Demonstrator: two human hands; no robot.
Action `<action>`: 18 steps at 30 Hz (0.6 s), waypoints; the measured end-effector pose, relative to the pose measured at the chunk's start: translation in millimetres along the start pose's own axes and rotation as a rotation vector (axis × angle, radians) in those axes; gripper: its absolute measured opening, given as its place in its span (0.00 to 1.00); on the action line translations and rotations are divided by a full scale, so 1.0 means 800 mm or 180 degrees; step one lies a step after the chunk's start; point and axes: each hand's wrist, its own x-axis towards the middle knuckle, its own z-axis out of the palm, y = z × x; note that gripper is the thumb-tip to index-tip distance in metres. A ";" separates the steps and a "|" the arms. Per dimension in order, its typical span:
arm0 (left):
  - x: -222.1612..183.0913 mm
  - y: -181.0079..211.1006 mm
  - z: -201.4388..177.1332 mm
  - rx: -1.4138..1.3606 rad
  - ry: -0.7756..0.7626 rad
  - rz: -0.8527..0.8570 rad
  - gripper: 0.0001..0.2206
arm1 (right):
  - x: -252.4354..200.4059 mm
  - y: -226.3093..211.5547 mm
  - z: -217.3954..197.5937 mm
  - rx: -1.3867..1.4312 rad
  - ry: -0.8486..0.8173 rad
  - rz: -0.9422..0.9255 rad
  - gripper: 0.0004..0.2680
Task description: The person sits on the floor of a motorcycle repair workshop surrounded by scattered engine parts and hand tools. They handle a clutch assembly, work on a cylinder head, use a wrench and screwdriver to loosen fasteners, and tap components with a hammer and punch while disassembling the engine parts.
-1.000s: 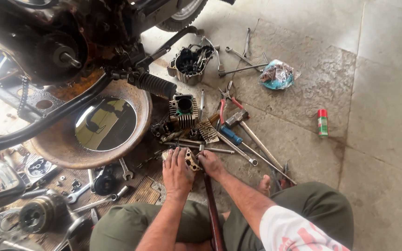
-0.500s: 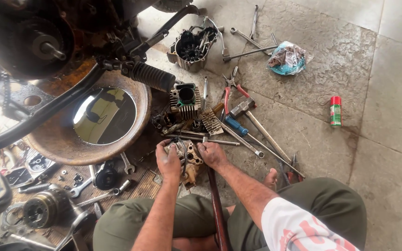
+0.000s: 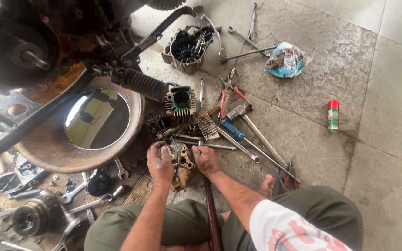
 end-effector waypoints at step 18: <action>-0.002 0.005 -0.009 0.0271 0.0464 -0.0964 0.10 | 0.006 0.026 -0.070 -0.0326 -0.0167 0.1436 0.17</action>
